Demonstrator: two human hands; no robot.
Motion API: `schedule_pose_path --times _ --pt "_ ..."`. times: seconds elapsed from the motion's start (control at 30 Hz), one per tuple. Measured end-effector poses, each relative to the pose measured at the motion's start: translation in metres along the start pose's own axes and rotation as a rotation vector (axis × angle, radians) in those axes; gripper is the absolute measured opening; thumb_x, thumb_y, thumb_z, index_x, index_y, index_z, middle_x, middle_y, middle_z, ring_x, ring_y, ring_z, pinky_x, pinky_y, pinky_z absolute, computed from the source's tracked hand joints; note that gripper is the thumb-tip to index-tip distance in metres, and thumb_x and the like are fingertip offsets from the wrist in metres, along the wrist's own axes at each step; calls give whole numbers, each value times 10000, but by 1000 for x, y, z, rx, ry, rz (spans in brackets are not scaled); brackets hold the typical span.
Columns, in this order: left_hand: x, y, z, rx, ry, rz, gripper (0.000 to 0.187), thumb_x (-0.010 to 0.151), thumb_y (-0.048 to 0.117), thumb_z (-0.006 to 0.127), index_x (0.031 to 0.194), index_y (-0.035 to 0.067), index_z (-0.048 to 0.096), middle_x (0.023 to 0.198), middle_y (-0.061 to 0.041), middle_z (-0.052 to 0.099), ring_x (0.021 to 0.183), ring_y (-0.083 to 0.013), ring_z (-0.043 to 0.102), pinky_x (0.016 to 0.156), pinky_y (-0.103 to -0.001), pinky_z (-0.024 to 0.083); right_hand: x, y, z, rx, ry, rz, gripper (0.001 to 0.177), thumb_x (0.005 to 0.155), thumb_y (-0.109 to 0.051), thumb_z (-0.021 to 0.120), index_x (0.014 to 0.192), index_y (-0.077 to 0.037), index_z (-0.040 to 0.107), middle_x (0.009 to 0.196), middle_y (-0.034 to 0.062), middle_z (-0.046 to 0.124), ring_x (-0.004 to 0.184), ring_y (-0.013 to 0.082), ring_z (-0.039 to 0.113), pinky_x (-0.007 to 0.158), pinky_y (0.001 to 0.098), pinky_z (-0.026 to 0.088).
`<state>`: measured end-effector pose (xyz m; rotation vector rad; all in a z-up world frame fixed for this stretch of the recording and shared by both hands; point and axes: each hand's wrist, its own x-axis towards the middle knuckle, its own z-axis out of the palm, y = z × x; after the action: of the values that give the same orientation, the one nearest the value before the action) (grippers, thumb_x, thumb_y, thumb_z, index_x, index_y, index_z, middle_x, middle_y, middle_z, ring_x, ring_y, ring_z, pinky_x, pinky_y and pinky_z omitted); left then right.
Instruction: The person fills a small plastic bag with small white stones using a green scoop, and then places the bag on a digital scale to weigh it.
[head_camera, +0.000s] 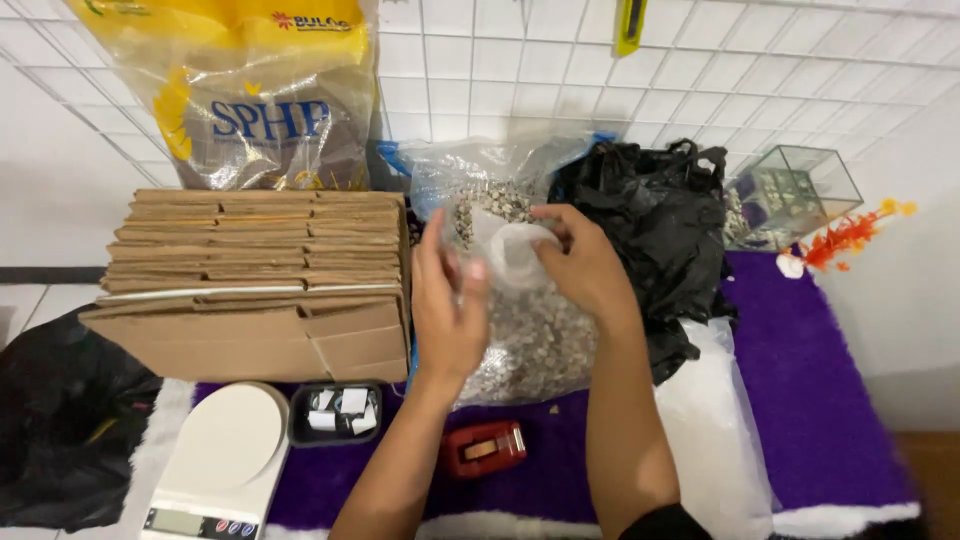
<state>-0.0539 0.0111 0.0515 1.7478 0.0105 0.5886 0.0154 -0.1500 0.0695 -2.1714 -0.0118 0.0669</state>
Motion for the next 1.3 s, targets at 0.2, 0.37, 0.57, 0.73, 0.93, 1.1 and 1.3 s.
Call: schedule_pose_path --times 0.2,0.37,0.57,0.73,0.93,1.1,1.3 --pt "-15 -45 36 -1041 -112 -502 578 1061 443 480 1557 151 423 1479 -152 531 1353 -300 499 1128 -465 399 -13 -11 -2 58 -202 -92 514 874 -132 662 1386 -106 623 904 124 709 747 210 634 628 369 528" --pt "-16 -67 40 -1116 -122 -738 444 1028 502 528 1277 143 607 1202 -76 703 1037 -225 683 796 -428 629 -27 -12 -11 9 -108 -267 532 875 -201 744 1383 -118 610 1086 139 667 974 269 670 782 426 555" --pt "-18 -69 40 -1069 -149 -770 486 1007 616 494 1214 183 570 1172 -20 659 1011 -178 628 774 -344 545 -48 -16 -7 -162 -219 -701 322 882 70 543 1124 -7 742 1055 219 717 994 431 695 846 498 564" --pt "-20 -79 41 -1139 -176 -814 579 969 674 516 1246 171 588 1202 -58 656 1011 -215 618 759 -359 498 -19 -4 3 -356 -275 -707 227 957 15 589 1134 -11 728 1074 192 737 996 390 716 858 468 578" --pt "-19 -114 46 -1202 -237 -661 327 1009 410 627 1226 166 659 1233 -89 705 1121 -241 676 962 -427 548 0 -16 10 -473 -371 -741 250 837 -51 705 1075 -122 736 1028 95 771 809 366 727 738 485 555" --pt "-18 -91 35 -1397 -181 -711 399 1004 472 603 1218 144 681 1202 -85 722 1086 -244 695 943 -420 571 -7 -30 11 -618 -398 -614 397 770 -140 730 1164 -184 747 1139 41 770 863 331 750 750 482 559" --pt "-20 -94 33 -1286 -226 -701 249 985 332 674 1134 139 723 1146 -105 761 1058 -259 730 947 -459 579 -7 -28 7 -481 -424 -577 298 857 -42 667 1131 -99 769 1016 112 790 794 347 767 739 437 581"
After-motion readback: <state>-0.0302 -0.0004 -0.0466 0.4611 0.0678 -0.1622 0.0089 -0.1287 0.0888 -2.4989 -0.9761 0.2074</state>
